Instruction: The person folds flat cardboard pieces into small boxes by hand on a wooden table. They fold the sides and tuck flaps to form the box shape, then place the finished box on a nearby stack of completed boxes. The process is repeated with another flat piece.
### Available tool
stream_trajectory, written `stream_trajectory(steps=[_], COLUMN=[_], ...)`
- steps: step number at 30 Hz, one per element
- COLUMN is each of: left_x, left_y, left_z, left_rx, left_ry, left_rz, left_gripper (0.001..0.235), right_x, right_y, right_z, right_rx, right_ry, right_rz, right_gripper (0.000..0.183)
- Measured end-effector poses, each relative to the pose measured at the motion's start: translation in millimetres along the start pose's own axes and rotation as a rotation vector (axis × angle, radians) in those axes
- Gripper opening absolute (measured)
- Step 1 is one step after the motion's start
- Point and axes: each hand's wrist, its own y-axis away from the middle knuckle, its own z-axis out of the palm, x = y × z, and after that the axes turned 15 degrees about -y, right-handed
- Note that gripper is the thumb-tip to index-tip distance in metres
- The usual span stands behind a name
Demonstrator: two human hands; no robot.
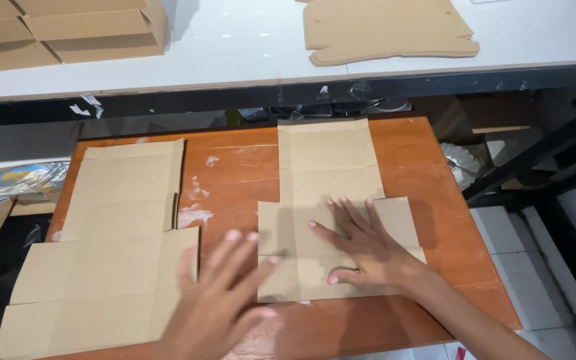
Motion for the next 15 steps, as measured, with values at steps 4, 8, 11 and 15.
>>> stream_trajectory(steps=[4, 8, 11, 15], left_x=[38.0, 30.8, 32.1, 33.0], left_y=[-39.9, -51.0, -41.4, -34.3], left_z=[4.5, 50.9, 71.4, 60.1], left_rx=[-0.117, -0.201, 0.103, -0.06], left_ry=[0.307, 0.31, -0.397, -0.076], left_rz=[0.296, 0.299, 0.251, 0.252], left_gripper=[0.079, 0.087, 0.126, 0.12], right_x=[17.1, 22.2, 25.7, 7.1], right_y=[-10.9, -19.9, -23.9, -18.2], right_z=[0.8, -8.6, -2.1, 3.2], right_rx=[0.101, 0.186, 0.191, 0.216], right_ry=[0.103, -0.013, 0.108, 0.135], right_rz=[-0.14, -0.246, -0.247, -0.217], right_gripper=[0.082, 0.072, 0.082, 0.087])
